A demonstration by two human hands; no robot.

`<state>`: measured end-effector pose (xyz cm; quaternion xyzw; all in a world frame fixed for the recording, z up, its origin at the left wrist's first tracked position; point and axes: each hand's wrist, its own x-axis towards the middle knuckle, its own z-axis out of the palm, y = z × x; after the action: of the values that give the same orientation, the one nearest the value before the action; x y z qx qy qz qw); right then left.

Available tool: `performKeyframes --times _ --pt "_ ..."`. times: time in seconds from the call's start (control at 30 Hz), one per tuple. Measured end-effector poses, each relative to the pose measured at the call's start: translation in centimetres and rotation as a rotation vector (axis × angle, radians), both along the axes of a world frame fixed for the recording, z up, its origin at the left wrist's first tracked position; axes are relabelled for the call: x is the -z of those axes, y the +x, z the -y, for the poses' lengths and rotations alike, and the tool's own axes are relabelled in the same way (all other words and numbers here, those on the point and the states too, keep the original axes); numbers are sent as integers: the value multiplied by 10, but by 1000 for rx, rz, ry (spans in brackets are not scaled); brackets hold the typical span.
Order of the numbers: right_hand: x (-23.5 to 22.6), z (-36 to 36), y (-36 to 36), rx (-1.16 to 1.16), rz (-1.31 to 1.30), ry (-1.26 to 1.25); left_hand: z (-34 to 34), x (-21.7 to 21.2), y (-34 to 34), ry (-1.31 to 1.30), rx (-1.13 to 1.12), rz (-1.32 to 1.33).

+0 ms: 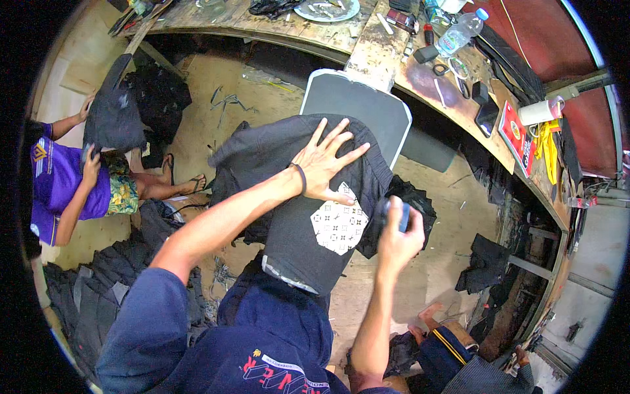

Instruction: The person repeatedly smooths black fabric pieces on a flat board using a small handheld tool. They flip and reposition the fabric multiple times while another person works nearby.

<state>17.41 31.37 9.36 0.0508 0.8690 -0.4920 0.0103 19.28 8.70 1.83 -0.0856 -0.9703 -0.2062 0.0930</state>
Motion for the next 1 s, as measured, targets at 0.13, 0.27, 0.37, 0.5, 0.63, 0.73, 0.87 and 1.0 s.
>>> performKeyframes --times 0.13,0.27,0.37,0.5,0.63,0.73,0.87,1.0 --pt "14 58 83 -672 -327 313 7 27 -24 -19 158 -336" --pt "47 73 113 -733 -154 362 2 25 -37 -5 239 -107" --pt "57 87 99 -625 -201 396 2 24 -45 -1 195 -43" --pt "57 97 101 -696 -300 418 3 33 -48 -20 213 48" --pt "63 81 134 -862 -277 293 3 34 -45 -22 178 54" --pt "64 68 128 -628 -290 433 1 26 -43 -69 133 -37" --pt "60 53 129 -815 -286 358 0 28 -42 -81 130 43" --pt "50 46 126 -781 -249 224 4 33 -43 -91 126 9"
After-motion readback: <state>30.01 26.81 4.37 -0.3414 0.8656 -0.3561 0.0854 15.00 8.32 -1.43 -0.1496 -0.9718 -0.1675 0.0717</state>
